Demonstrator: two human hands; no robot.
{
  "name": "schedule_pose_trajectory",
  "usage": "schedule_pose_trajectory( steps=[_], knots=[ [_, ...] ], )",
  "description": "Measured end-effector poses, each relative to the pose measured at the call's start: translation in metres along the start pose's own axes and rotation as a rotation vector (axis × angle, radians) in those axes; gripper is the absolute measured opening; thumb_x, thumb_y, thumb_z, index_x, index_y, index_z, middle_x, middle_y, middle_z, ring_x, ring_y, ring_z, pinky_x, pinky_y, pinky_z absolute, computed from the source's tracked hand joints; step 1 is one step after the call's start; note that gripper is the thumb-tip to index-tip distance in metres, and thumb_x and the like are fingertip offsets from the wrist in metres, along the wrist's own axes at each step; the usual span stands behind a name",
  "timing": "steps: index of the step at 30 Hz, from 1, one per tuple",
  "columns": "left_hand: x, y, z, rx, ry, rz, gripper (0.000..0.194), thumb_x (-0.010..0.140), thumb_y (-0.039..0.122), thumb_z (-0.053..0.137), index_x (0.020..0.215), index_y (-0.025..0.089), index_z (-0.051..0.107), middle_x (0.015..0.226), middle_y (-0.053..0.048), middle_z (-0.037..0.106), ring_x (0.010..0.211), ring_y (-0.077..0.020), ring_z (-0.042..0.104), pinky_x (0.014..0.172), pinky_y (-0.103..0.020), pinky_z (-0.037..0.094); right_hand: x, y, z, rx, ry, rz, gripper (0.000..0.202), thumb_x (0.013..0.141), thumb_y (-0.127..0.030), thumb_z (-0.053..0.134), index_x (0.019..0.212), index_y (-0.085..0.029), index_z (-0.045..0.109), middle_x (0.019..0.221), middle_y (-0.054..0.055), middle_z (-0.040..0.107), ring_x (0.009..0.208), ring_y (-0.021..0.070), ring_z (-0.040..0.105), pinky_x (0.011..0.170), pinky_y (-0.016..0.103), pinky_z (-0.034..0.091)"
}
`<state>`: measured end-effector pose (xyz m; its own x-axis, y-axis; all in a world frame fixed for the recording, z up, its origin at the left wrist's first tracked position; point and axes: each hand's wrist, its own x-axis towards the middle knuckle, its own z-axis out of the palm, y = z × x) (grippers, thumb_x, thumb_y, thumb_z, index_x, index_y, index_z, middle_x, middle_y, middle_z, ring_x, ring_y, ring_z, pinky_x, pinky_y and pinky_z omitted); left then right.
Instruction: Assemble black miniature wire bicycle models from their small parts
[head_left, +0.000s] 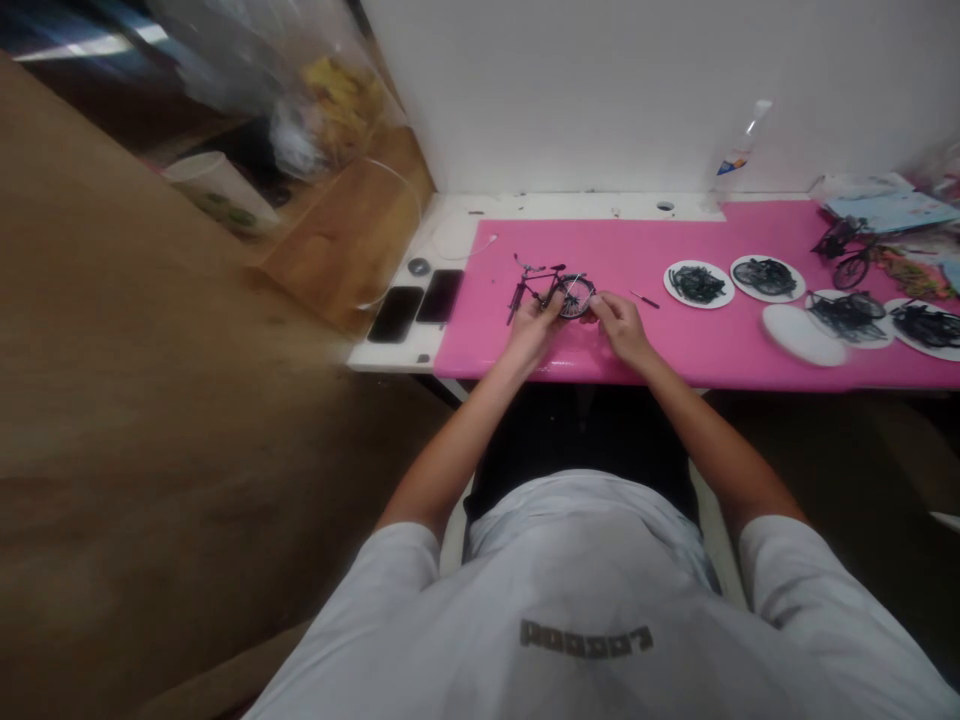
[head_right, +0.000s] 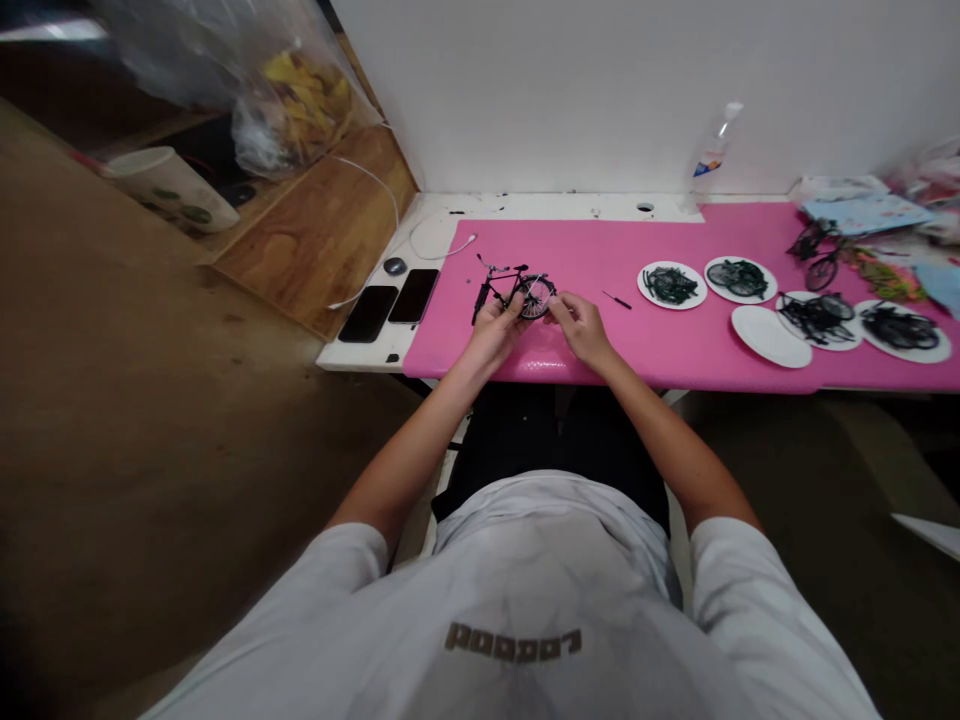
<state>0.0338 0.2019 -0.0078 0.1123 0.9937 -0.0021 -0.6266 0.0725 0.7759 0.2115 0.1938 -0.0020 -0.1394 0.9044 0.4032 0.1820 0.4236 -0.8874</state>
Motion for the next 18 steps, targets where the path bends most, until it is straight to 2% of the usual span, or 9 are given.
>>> schedule_pose_trajectory(
  steps=[3,5,11,14,18],
  knots=[
    [0.004,-0.005,-0.007,0.012,0.008,0.032,0.033,0.081,0.035,0.099,0.100,0.016,0.080,0.099,-0.005,0.081,0.096,-0.0159,0.077,0.098,-0.031,0.060,0.001,-0.002,0.002,0.043,-0.011,0.060,0.058,0.087,-0.081,0.077,0.080,-0.024,0.067,0.077,0.002,0.071,0.072,0.0178,0.064,0.064,0.031,0.048],
    [0.007,-0.008,-0.011,0.023,0.016,0.054,0.034,0.080,0.037,0.099,0.100,0.017,0.080,0.100,-0.005,0.080,0.095,-0.0154,0.076,0.096,-0.030,0.060,0.002,-0.003,0.002,0.066,-0.038,0.092,0.059,0.084,-0.081,0.080,0.080,-0.024,0.065,0.077,0.002,0.070,0.069,0.0164,0.061,0.061,0.029,0.047],
    [0.009,-0.010,-0.013,0.071,-0.004,0.079,0.042,0.077,0.042,0.100,0.104,0.017,0.081,0.108,-0.008,0.081,0.101,-0.0177,0.076,0.099,-0.033,0.062,0.003,0.000,0.001,0.043,-0.085,0.139,0.051,0.089,-0.072,0.079,0.081,-0.024,0.063,0.074,0.000,0.067,0.060,0.0134,0.054,0.056,0.028,0.046],
    [0.008,-0.010,-0.013,0.094,-0.023,0.078,0.048,0.073,0.044,0.102,0.107,0.017,0.081,0.109,-0.008,0.081,0.100,-0.0177,0.076,0.095,-0.032,0.063,0.004,0.004,-0.001,0.028,-0.102,0.175,0.045,0.093,-0.067,0.074,0.084,-0.024,0.063,0.071,-0.001,0.064,0.057,0.0131,0.053,0.052,0.028,0.044],
    [0.006,-0.008,-0.010,0.106,0.016,0.080,0.047,0.074,0.038,0.102,0.110,0.019,0.078,0.106,-0.005,0.080,0.095,-0.0147,0.075,0.088,-0.027,0.063,0.007,0.013,-0.002,0.060,-0.124,0.204,0.046,0.095,-0.071,0.069,0.086,-0.026,0.061,0.067,-0.003,0.060,0.052,0.0133,0.051,0.048,0.028,0.043]
  ],
)
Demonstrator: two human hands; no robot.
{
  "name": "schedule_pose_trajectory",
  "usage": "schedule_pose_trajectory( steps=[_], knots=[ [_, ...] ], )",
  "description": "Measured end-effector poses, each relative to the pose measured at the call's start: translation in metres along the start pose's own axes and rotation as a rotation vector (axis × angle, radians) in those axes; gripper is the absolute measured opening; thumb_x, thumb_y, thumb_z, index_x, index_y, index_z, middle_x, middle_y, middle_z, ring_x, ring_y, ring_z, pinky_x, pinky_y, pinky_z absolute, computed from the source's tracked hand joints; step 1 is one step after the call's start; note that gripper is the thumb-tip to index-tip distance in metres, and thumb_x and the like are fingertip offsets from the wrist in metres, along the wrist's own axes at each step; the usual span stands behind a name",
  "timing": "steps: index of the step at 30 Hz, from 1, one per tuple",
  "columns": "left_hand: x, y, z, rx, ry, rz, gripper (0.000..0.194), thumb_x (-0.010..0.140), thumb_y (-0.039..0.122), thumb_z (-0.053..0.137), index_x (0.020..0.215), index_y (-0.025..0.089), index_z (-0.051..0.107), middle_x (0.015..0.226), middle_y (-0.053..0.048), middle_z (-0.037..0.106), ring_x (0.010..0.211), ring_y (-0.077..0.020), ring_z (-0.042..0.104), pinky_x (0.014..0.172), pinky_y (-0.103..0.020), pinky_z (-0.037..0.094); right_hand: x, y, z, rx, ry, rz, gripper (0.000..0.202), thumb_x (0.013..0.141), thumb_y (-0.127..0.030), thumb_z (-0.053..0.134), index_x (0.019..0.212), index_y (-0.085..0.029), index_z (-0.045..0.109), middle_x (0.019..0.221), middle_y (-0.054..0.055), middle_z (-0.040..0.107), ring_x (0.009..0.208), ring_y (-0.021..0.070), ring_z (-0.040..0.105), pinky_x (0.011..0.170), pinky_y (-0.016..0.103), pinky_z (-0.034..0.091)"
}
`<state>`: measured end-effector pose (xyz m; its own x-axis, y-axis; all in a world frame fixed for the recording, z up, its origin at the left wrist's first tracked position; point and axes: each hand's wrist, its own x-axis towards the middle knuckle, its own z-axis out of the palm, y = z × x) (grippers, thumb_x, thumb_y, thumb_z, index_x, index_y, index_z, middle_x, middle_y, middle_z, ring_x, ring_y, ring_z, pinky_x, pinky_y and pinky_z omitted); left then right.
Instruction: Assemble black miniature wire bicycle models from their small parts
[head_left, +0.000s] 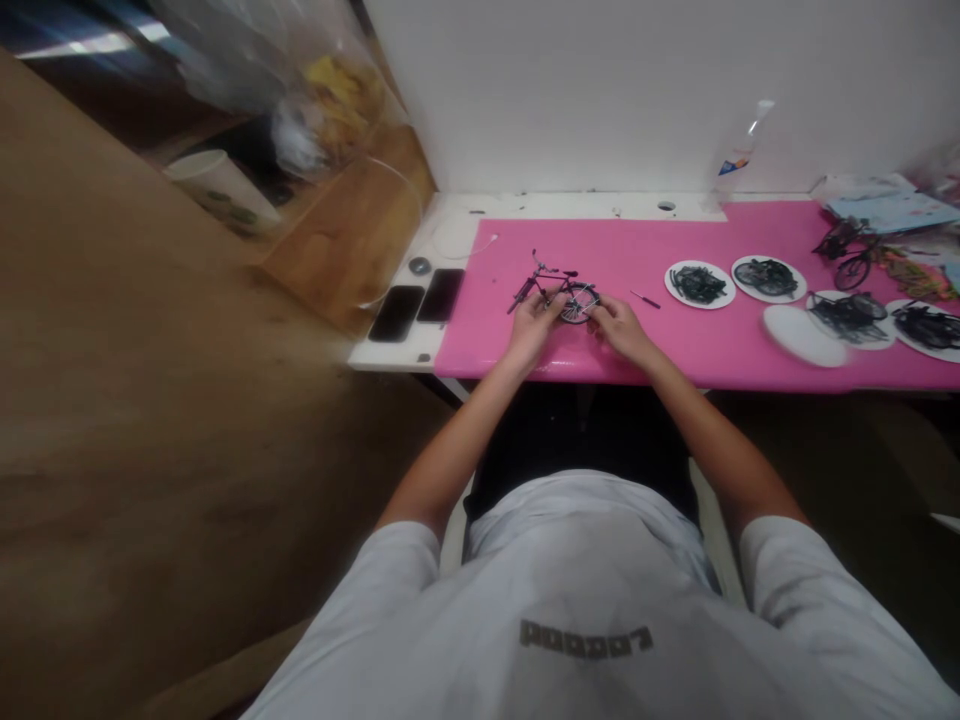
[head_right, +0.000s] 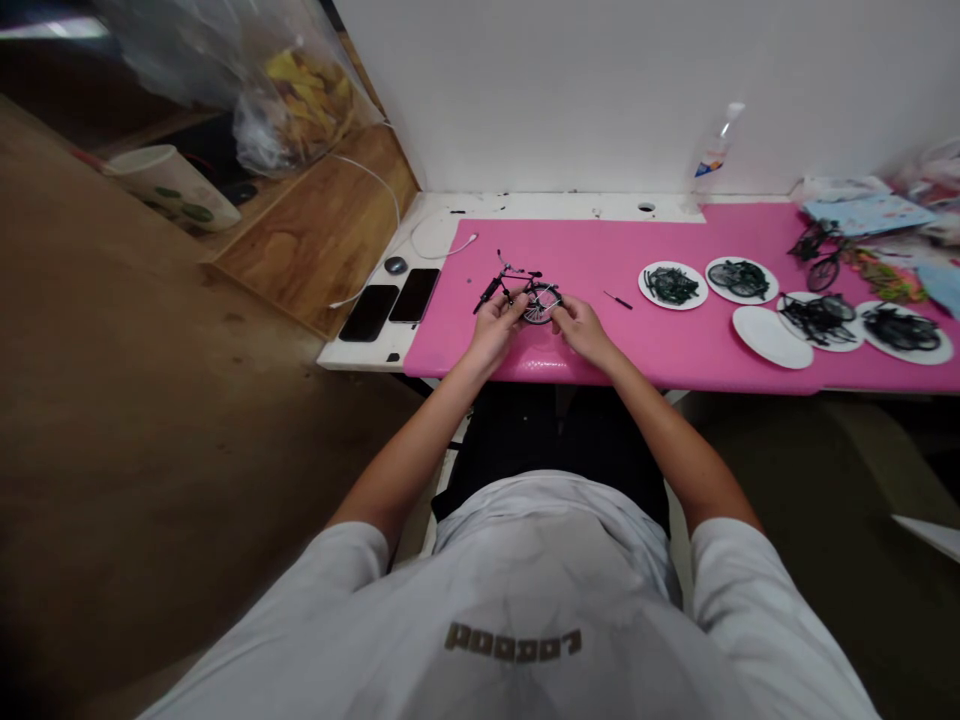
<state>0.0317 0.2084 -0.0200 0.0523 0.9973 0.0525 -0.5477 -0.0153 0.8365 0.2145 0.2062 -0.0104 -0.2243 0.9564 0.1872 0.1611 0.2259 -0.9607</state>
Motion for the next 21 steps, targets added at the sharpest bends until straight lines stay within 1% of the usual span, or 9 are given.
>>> schedule_pose_trajectory(
  steps=[3,6,8,11,14,16,18,19,21],
  knots=[
    [-0.002,0.003,0.003,-0.009,0.026,-0.023,0.039,0.081,0.033,0.098,0.108,0.020,0.074,0.101,-0.004,0.077,0.093,-0.0143,0.075,0.085,-0.028,0.063,0.003,0.005,0.002,0.079,-0.011,-0.012,0.056,0.090,-0.082,0.068,0.086,-0.028,0.056,0.065,-0.004,0.057,0.053,0.0148,0.053,0.048,0.029,0.046],
    [-0.003,0.005,0.006,0.006,0.050,-0.039,0.035,0.083,0.032,0.096,0.102,0.019,0.070,0.096,-0.002,0.074,0.091,-0.0130,0.074,0.086,-0.027,0.063,0.003,0.007,0.005,0.168,-0.026,0.006,0.061,0.087,-0.088,0.069,0.089,-0.029,0.054,0.064,-0.006,0.053,0.056,0.0151,0.054,0.050,0.029,0.048],
    [-0.002,0.006,0.006,0.023,0.059,-0.024,0.037,0.082,0.033,0.097,0.096,0.019,0.066,0.093,-0.001,0.073,0.090,-0.0124,0.073,0.087,-0.026,0.063,0.001,0.005,0.005,0.216,-0.052,0.043,0.062,0.085,-0.088,0.071,0.093,-0.029,0.054,0.065,-0.007,0.050,0.058,0.0151,0.055,0.051,0.028,0.049],
    [-0.002,0.006,0.005,0.081,0.056,-0.004,0.042,0.079,0.038,0.099,0.092,0.019,0.064,0.091,-0.001,0.073,0.091,-0.0132,0.074,0.085,-0.025,0.064,-0.001,0.000,0.002,0.271,-0.158,0.154,0.062,0.085,-0.087,0.071,0.094,-0.029,0.052,0.065,-0.008,0.047,0.056,0.0150,0.052,0.051,0.029,0.050],
    [-0.004,0.009,0.004,0.141,0.062,-0.010,0.045,0.078,0.043,0.100,0.090,0.019,0.064,0.092,-0.003,0.075,0.085,-0.0150,0.076,0.076,-0.025,0.063,-0.001,-0.003,-0.004,0.329,-0.252,0.257,0.059,0.087,-0.085,0.068,0.086,-0.029,0.047,0.063,-0.008,0.045,0.054,0.0150,0.048,0.051,0.031,0.051],
    [-0.005,0.013,0.004,0.167,0.076,-0.022,0.046,0.079,0.046,0.099,0.091,0.019,0.065,0.094,-0.005,0.078,0.078,-0.0157,0.077,0.068,-0.025,0.060,0.000,-0.002,-0.007,0.332,-0.257,0.276,0.059,0.089,-0.085,0.067,0.083,-0.029,0.049,0.063,-0.005,0.048,0.055,0.0156,0.049,0.051,0.032,0.050],
    [-0.006,0.016,0.003,0.188,0.095,-0.021,0.046,0.080,0.049,0.098,0.093,0.018,0.066,0.095,-0.007,0.080,0.073,-0.0157,0.078,0.061,-0.023,0.055,0.001,-0.001,-0.008,0.249,-0.172,0.253,0.061,0.091,-0.088,0.062,0.081,-0.028,0.052,0.063,-0.003,0.051,0.054,0.0160,0.049,0.050,0.031,0.046],
    [-0.006,0.018,0.002,0.200,0.108,-0.016,0.046,0.081,0.051,0.097,0.094,0.019,0.066,0.094,-0.007,0.080,0.072,-0.0155,0.078,0.058,-0.022,0.052,0.001,0.000,-0.008,0.176,-0.083,0.210,0.063,0.092,-0.089,0.060,0.079,-0.028,0.053,0.062,-0.003,0.051,0.054,0.0160,0.049,0.050,0.031,0.044],
    [-0.004,0.019,0.001,0.225,0.141,-0.011,0.047,0.082,0.052,0.096,0.092,0.019,0.065,0.089,-0.006,0.080,0.070,-0.0149,0.078,0.053,-0.020,0.047,0.000,-0.002,-0.008,0.007,0.139,0.048,0.065,0.092,-0.090,0.062,0.078,-0.027,0.053,0.064,-0.003,0.051,0.058,0.0161,0.049,0.054,0.031,0.044]
  ],
)
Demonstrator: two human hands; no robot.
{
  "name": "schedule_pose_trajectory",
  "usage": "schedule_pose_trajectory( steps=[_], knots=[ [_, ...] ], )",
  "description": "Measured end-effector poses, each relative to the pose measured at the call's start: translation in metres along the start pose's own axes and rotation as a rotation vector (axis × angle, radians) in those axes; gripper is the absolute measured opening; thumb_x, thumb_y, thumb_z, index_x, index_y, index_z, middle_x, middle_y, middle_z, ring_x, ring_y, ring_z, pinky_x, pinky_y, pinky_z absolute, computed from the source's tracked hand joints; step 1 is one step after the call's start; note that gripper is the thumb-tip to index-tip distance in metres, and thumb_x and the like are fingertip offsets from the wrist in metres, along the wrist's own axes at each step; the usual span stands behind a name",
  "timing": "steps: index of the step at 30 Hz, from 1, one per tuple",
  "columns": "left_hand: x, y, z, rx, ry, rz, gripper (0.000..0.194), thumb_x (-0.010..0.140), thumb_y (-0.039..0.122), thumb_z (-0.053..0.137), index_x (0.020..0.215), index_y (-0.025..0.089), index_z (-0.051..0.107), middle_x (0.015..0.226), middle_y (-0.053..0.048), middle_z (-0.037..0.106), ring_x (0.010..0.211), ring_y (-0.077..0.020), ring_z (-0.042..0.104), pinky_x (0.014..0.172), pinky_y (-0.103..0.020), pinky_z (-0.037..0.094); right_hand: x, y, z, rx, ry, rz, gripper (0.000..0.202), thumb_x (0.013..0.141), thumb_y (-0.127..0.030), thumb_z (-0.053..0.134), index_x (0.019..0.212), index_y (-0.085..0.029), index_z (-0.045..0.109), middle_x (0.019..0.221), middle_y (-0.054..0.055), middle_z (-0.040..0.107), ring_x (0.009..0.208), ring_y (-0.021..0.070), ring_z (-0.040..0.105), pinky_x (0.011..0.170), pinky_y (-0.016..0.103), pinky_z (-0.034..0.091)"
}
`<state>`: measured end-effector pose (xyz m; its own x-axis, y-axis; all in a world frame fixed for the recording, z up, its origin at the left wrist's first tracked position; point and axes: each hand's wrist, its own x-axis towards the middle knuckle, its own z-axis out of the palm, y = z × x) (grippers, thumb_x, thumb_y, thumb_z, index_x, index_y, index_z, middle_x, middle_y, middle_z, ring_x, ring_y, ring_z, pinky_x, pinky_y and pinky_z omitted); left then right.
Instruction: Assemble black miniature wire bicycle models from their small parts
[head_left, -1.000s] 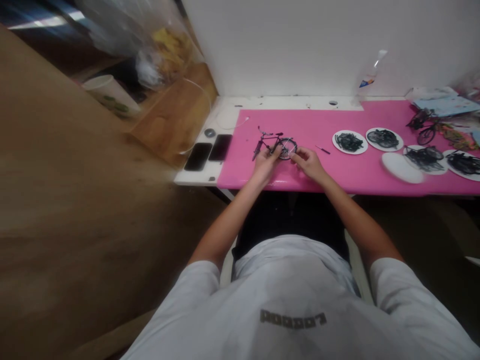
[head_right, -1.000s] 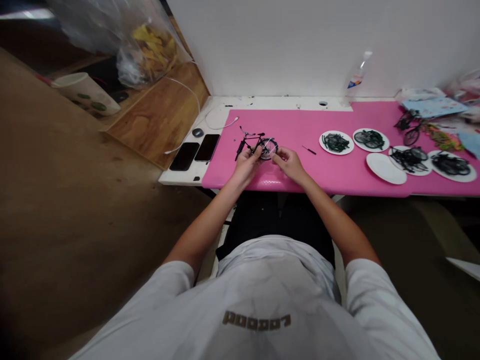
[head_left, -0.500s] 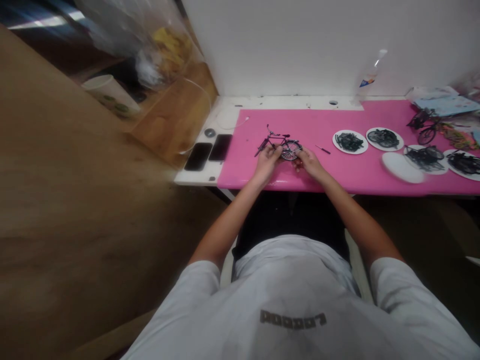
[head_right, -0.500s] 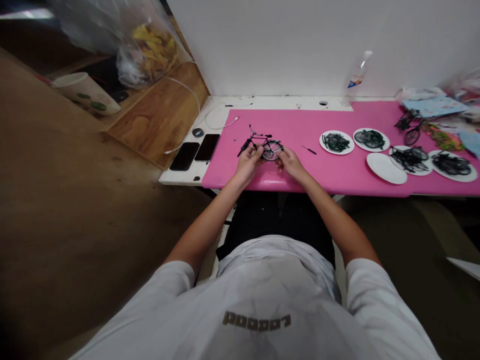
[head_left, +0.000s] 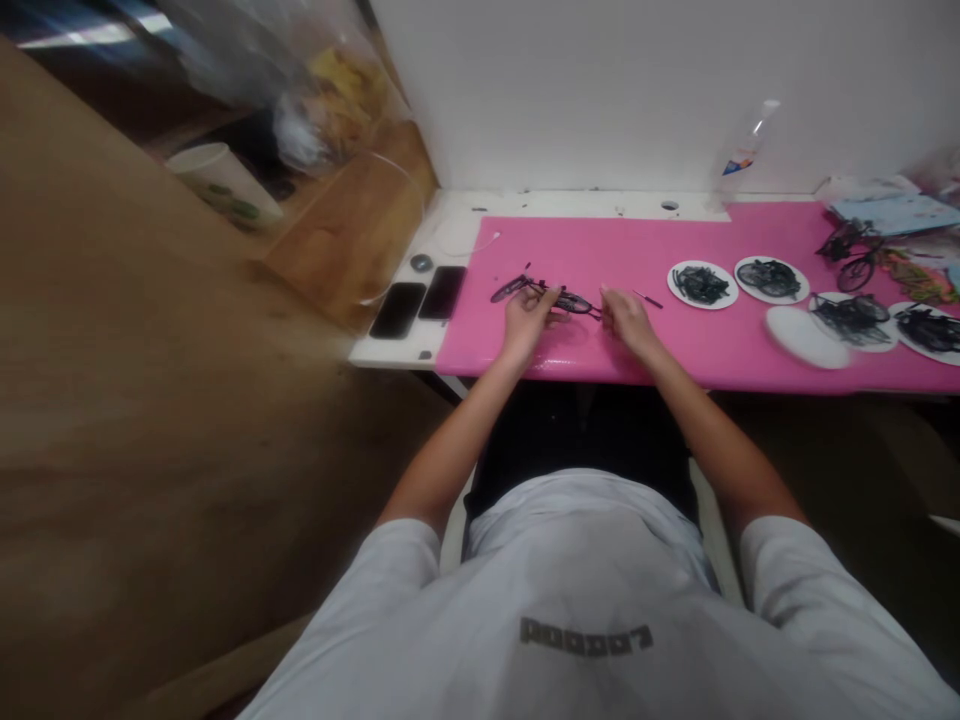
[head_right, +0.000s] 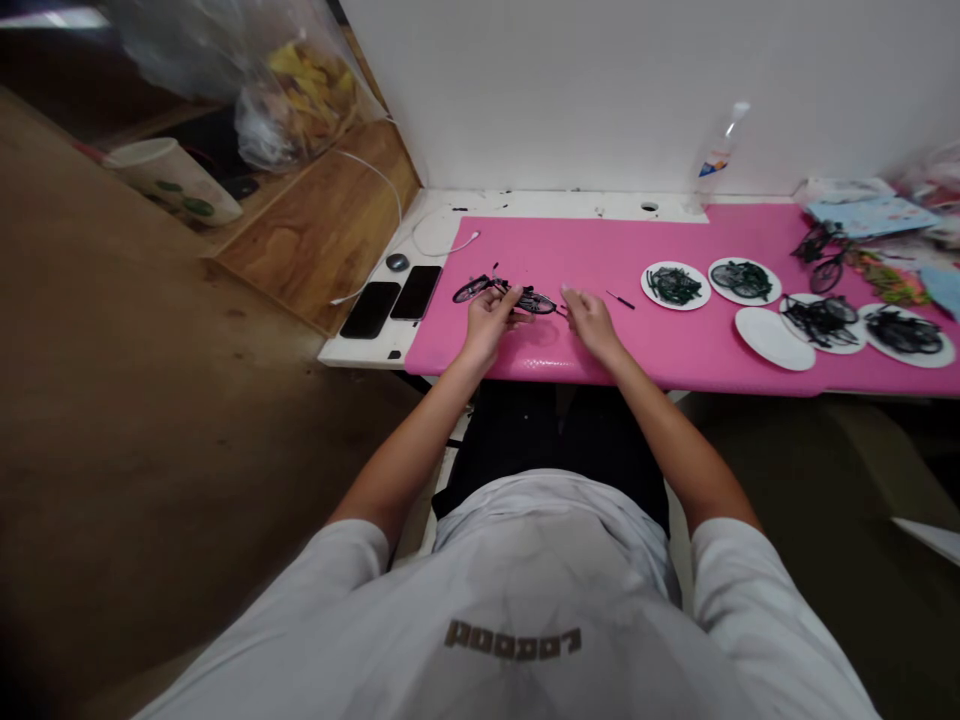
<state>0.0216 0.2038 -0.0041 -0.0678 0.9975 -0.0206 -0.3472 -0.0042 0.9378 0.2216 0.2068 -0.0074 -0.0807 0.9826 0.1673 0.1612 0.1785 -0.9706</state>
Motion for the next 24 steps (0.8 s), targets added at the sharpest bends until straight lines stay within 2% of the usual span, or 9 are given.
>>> schedule_pose_trajectory(
  steps=[2,3,6,8,10,13,18,24],
  knots=[
    [0.002,-0.001,-0.002,0.017,0.035,-0.002,0.047,0.083,0.052,0.095,0.088,0.020,0.062,0.084,-0.004,0.079,0.066,-0.0140,0.077,0.051,-0.019,0.045,-0.004,-0.005,0.001,-0.137,0.127,-0.215,0.060,0.090,-0.085,0.072,0.085,-0.027,0.059,0.074,-0.001,0.058,0.068,0.0174,0.055,0.061,0.031,0.048],
    [0.004,-0.002,-0.002,0.024,0.046,0.002,0.046,0.084,0.052,0.095,0.087,0.020,0.061,0.081,-0.004,0.078,0.063,-0.0133,0.076,0.050,-0.019,0.044,-0.007,-0.009,0.001,-0.200,0.121,-0.311,0.056,0.088,-0.081,0.077,0.092,-0.027,0.065,0.083,0.001,0.064,0.076,0.0188,0.060,0.065,0.032,0.050],
    [0.005,-0.003,-0.003,0.039,0.055,0.030,0.045,0.084,0.050,0.095,0.084,0.019,0.062,0.076,-0.002,0.075,0.054,-0.0108,0.070,0.048,-0.020,0.039,-0.014,-0.018,0.002,-0.391,-0.009,-0.517,0.048,0.087,-0.069,0.086,0.109,-0.028,0.074,0.108,0.007,0.073,0.100,0.0262,0.067,0.073,0.036,0.055],
    [0.003,-0.002,-0.002,0.053,0.055,0.043,0.045,0.083,0.049,0.096,0.082,0.019,0.062,0.073,-0.001,0.073,0.050,-0.0091,0.065,0.048,-0.021,0.038,-0.017,-0.019,0.003,-0.482,-0.036,-0.589,0.038,0.093,-0.063,0.083,0.110,-0.029,0.077,0.112,0.009,0.076,0.107,0.0299,0.067,0.082,0.042,0.057],
    [0.001,0.001,0.000,0.064,0.053,0.043,0.046,0.082,0.050,0.097,0.081,0.020,0.062,0.071,0.000,0.070,0.049,-0.0083,0.062,0.049,-0.022,0.039,-0.017,-0.017,0.004,-0.528,-0.021,-0.609,0.028,0.100,-0.055,0.076,0.106,-0.028,0.079,0.106,0.009,0.079,0.103,0.0303,0.069,0.088,0.046,0.057],
    [-0.004,0.005,0.002,0.067,0.029,0.035,0.046,0.080,0.051,0.098,0.087,0.020,0.064,0.077,-0.001,0.072,0.052,-0.0090,0.063,0.051,-0.024,0.041,-0.014,-0.010,0.001,-0.555,0.020,-0.595,0.024,0.104,-0.048,0.070,0.101,-0.027,0.081,0.100,0.009,0.082,0.092,0.0284,0.071,0.086,0.045,0.056],
    [-0.008,0.004,0.004,0.077,-0.056,0.073,0.054,0.069,0.039,0.105,0.099,0.021,0.064,0.088,-0.002,0.076,0.065,-0.0121,0.071,0.058,-0.023,0.046,-0.009,-0.006,-0.005,-0.554,0.067,-0.592,0.026,0.105,-0.047,0.067,0.101,-0.026,0.082,0.101,0.009,0.085,0.085,0.0265,0.073,0.083,0.043,0.056],
    [-0.004,-0.003,0.002,0.072,-0.072,0.093,0.050,0.072,0.032,0.101,0.101,0.021,0.062,0.089,-0.002,0.076,0.064,-0.0109,0.070,0.057,-0.023,0.045,-0.008,-0.004,-0.005,-0.550,0.077,-0.579,0.024,0.104,-0.045,0.068,0.102,-0.027,0.083,0.102,0.008,0.085,0.088,0.0273,0.073,0.085,0.044,0.056]
  ],
)
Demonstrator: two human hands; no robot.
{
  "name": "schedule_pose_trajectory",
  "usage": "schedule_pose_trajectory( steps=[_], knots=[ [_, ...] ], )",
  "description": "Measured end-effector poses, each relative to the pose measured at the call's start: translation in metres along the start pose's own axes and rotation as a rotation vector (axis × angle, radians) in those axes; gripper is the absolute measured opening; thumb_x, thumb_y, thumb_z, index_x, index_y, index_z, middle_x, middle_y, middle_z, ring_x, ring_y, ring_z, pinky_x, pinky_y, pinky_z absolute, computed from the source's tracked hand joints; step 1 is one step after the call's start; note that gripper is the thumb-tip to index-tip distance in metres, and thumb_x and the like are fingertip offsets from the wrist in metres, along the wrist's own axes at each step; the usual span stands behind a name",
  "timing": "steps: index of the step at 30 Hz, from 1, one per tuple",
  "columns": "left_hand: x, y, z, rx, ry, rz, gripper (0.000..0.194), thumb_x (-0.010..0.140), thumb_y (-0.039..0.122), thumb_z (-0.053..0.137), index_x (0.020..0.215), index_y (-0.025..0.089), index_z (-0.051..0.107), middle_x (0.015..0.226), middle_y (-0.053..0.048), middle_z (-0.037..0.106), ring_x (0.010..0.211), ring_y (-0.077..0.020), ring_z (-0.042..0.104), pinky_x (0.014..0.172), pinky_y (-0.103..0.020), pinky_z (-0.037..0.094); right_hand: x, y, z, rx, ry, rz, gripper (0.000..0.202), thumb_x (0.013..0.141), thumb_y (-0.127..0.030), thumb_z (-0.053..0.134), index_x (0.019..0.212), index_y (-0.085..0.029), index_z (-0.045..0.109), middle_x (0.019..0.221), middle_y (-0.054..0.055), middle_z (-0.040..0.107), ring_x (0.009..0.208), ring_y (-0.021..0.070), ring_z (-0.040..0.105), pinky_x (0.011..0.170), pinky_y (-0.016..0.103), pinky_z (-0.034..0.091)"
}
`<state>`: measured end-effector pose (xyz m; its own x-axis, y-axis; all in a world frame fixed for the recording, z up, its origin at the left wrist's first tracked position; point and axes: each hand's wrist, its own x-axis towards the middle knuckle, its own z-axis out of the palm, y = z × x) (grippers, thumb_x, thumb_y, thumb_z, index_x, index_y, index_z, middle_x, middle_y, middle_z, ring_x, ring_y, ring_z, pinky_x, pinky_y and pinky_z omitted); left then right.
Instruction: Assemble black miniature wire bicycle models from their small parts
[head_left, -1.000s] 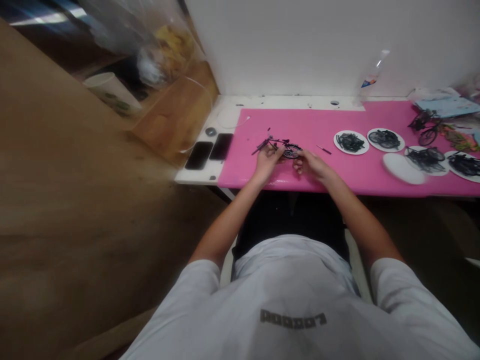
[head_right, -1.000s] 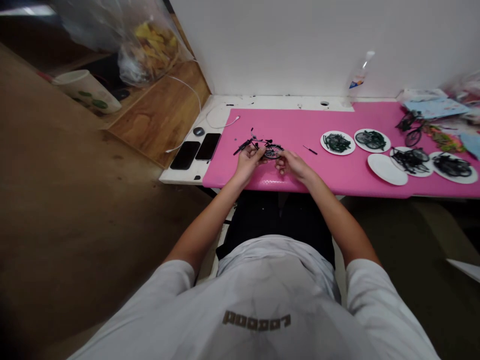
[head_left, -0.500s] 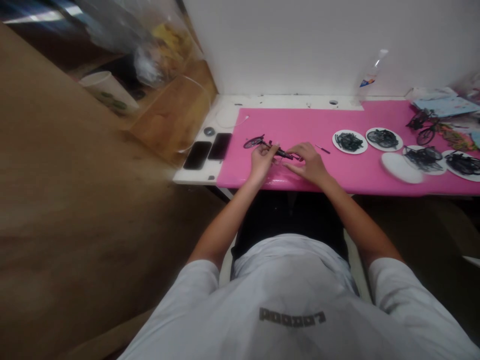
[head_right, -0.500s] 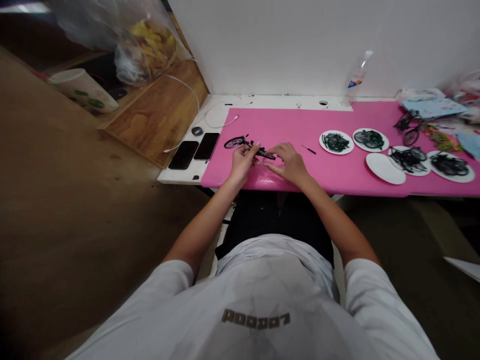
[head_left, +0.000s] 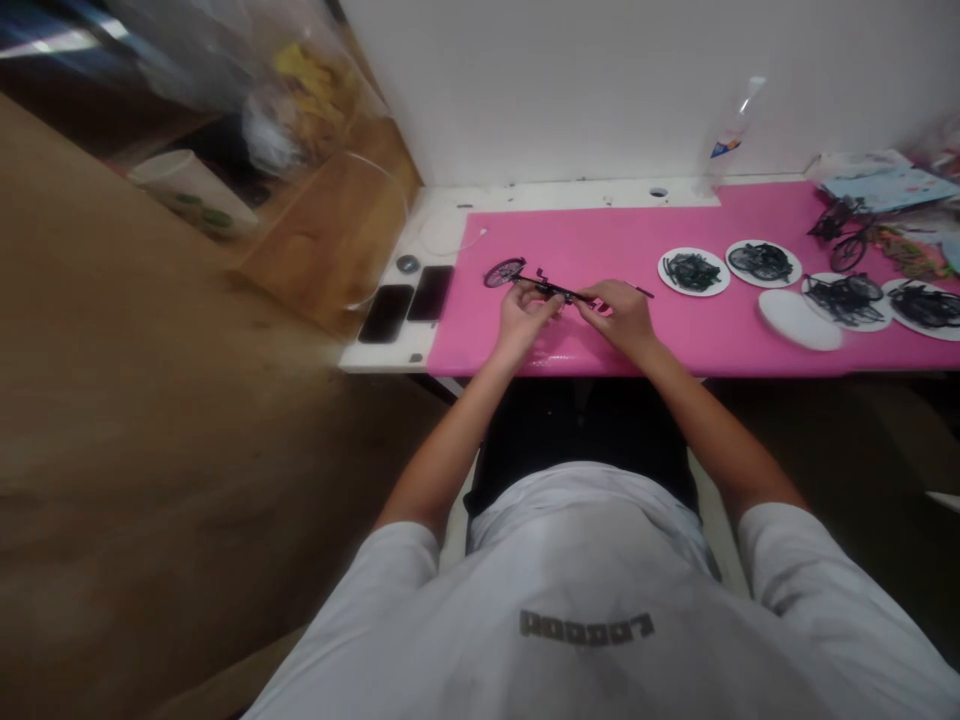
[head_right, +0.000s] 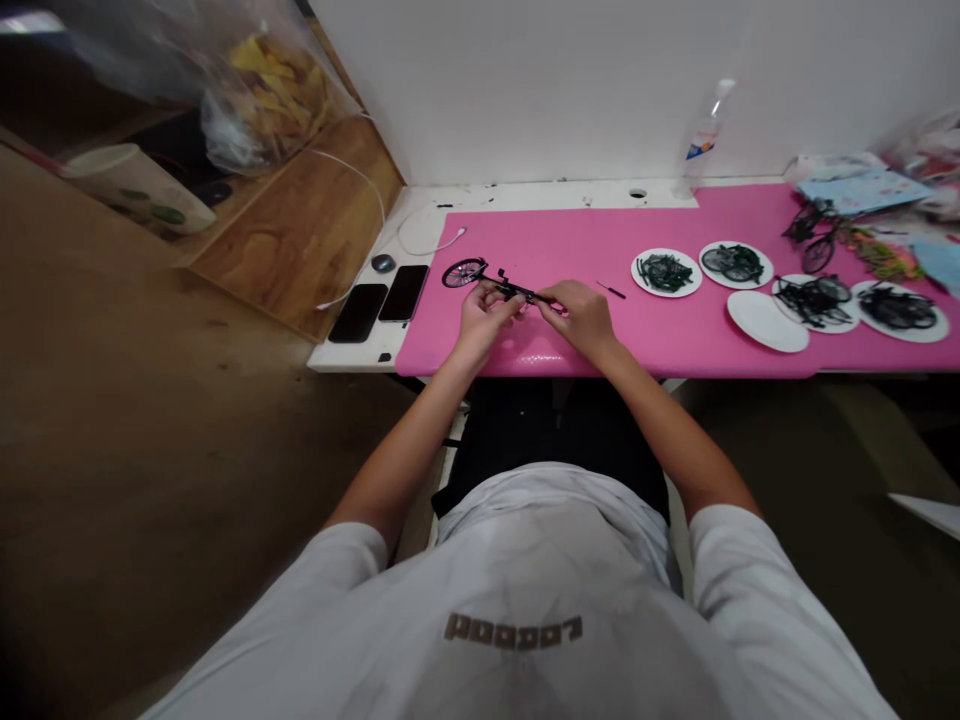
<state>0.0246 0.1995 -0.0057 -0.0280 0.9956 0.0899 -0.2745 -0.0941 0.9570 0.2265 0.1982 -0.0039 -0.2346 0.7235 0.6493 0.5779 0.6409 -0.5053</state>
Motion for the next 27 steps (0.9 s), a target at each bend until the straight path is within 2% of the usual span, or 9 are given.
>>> schedule_pose_trajectory(
  steps=[6,11,18,23,27],
  knots=[
    [-0.001,0.004,0.002,-0.021,0.019,-0.027,0.045,0.073,0.024,0.097,0.101,0.022,0.062,0.089,-0.001,0.075,0.064,-0.0104,0.069,0.058,-0.024,0.044,-0.001,0.000,0.003,0.011,0.025,-0.016,0.019,0.101,-0.042,0.070,0.098,-0.028,0.083,0.098,0.007,0.083,0.087,0.0276,0.073,0.087,0.046,0.057],
    [-0.001,0.005,0.003,-0.030,0.039,-0.049,0.040,0.076,0.027,0.095,0.098,0.022,0.062,0.084,0.001,0.074,0.059,-0.0089,0.066,0.054,-0.023,0.041,-0.001,-0.006,0.003,0.043,0.068,-0.010,0.024,0.101,-0.046,0.070,0.096,-0.028,0.084,0.094,0.007,0.084,0.083,0.0266,0.073,0.080,0.044,0.057],
    [-0.003,0.007,0.005,-0.073,0.066,-0.113,0.031,0.082,0.027,0.088,0.095,0.022,0.061,0.088,-0.001,0.079,0.058,-0.0090,0.068,0.053,-0.023,0.037,-0.001,-0.013,0.007,0.107,0.112,0.067,0.026,0.100,-0.053,0.074,0.094,-0.030,0.085,0.093,0.006,0.085,0.085,0.0280,0.074,0.088,0.050,0.058],
    [-0.004,0.005,0.006,-0.081,0.101,-0.132,0.025,0.086,0.026,0.083,0.094,0.021,0.060,0.087,-0.001,0.079,0.056,-0.0080,0.066,0.054,-0.024,0.038,-0.004,-0.012,0.011,0.114,0.150,0.023,0.020,0.100,-0.047,0.077,0.094,-0.031,0.086,0.096,0.005,0.086,0.087,0.0278,0.076,0.089,0.049,0.060],
    [-0.004,0.005,0.008,-0.072,0.109,-0.126,0.030,0.085,0.029,0.087,0.090,0.021,0.058,0.079,0.002,0.074,0.053,-0.0075,0.062,0.053,-0.022,0.038,-0.006,-0.010,0.014,0.084,0.181,-0.014,0.016,0.099,-0.042,0.078,0.094,-0.029,0.085,0.093,0.005,0.085,0.085,0.0256,0.077,0.086,0.046,0.061]
  ],
)
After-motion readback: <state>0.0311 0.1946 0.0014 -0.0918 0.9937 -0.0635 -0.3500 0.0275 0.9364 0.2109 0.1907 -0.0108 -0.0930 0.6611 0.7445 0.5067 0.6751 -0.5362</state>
